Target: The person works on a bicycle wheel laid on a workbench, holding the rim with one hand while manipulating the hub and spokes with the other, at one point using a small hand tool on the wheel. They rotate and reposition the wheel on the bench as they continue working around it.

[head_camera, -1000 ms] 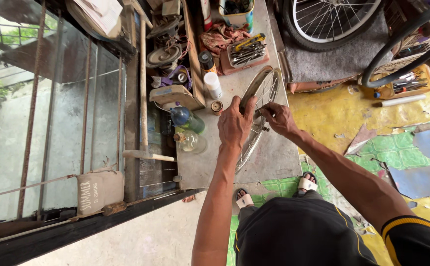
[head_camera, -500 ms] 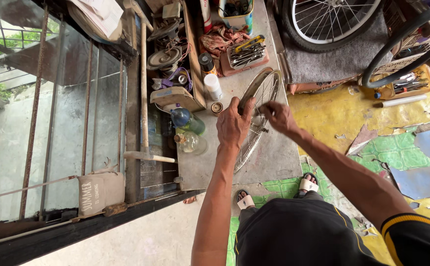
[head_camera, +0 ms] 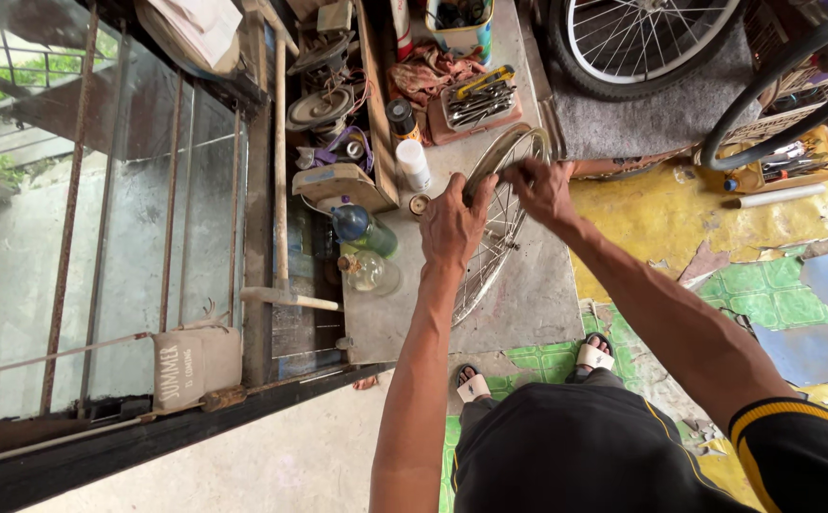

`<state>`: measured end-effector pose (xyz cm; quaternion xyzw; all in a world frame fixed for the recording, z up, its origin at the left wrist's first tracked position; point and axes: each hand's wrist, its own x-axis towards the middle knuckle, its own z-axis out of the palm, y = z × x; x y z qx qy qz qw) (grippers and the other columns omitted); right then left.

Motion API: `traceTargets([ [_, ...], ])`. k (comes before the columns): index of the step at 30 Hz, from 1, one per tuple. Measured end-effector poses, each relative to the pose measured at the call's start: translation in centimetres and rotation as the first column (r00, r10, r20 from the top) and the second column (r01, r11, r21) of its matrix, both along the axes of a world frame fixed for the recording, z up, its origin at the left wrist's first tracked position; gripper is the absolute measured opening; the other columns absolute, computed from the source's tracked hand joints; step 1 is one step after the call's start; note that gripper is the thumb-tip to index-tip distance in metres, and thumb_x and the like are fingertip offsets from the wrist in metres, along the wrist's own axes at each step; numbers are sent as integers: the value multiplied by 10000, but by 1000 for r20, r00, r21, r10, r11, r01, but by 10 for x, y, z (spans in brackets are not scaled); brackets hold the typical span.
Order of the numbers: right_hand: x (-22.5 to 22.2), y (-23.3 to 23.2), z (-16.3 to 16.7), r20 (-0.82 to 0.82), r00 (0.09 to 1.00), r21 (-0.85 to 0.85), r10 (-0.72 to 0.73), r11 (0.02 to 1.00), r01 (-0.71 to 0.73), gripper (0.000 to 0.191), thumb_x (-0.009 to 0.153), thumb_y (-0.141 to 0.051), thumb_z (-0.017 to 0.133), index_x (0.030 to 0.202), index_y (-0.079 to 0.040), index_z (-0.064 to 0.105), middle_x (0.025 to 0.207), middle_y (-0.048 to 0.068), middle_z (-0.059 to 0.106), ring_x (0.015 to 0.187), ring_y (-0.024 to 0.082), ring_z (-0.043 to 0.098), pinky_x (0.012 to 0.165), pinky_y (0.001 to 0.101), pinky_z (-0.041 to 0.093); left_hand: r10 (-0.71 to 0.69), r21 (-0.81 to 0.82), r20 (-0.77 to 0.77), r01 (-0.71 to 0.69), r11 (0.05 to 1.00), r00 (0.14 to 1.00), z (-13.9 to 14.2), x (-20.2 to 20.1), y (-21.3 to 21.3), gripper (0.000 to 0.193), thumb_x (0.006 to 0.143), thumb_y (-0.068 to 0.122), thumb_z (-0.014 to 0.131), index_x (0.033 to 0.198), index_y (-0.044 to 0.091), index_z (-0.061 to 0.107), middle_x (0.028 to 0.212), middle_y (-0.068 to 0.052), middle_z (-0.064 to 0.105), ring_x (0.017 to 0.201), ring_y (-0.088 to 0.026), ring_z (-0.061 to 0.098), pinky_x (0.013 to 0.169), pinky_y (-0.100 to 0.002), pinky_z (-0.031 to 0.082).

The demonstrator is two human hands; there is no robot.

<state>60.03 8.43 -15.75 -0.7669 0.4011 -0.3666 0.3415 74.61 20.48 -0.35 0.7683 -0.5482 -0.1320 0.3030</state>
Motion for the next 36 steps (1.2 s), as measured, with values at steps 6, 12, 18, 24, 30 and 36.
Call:
traceTargets([
  [6,-9,35,-24,4,999,121,36,992,-36,251,1045,-266,616,978,-74,763,776,79,737,546,100,562,457,306,439,-5,22,-33,6,1000,999,7,-6,-3,529,981,592,534,957,74,637,700,-221,692,741,-439,703,688,-527,521],
  [12,-13,-13,13,19,998,159,-66,985,62,266,1034,-280,619,1042,-76,789,795,70,752,511,114,557,432,309,423,-4,3,-34,4,1000,999,8,-8,-1,533,989,591,540,929,67,615,684,-202,686,717,-431,694,674,-513,520],
  [18,-11,0,0,-10,996,80,-86,993,86,253,1051,-244,625,1037,-50,787,767,84,748,541,113,598,485,292,447,6,2,-23,-6,1000,1000,6,-8,0,515,978,588,551,921,80,620,679,-208,676,727,-442,687,674,-525,508],
  [24,-13,46,-29,117,993,125,16,992,-31,222,1035,-211,627,1014,-36,761,800,91,748,637,81,658,562,272,530,-1,-3,-55,1,1000,998,9,-6,0,518,981,582,552,928,72,620,712,-215,693,747,-451,689,680,-527,514],
  [30,-12,-15,-5,-30,997,83,-68,994,70,258,1077,-258,607,1006,-76,777,769,100,724,529,132,536,439,339,433,-14,-61,-13,13,998,1000,7,-7,-2,519,989,576,552,928,65,617,709,-217,684,743,-445,686,685,-521,515],
  [36,-12,-1,-10,33,999,91,-40,995,36,325,1095,-288,554,970,-77,766,751,86,715,455,113,460,374,317,363,-15,12,-25,15,1000,1000,6,-5,1,530,989,577,546,932,56,620,683,-221,680,725,-439,687,691,-515,515],
])
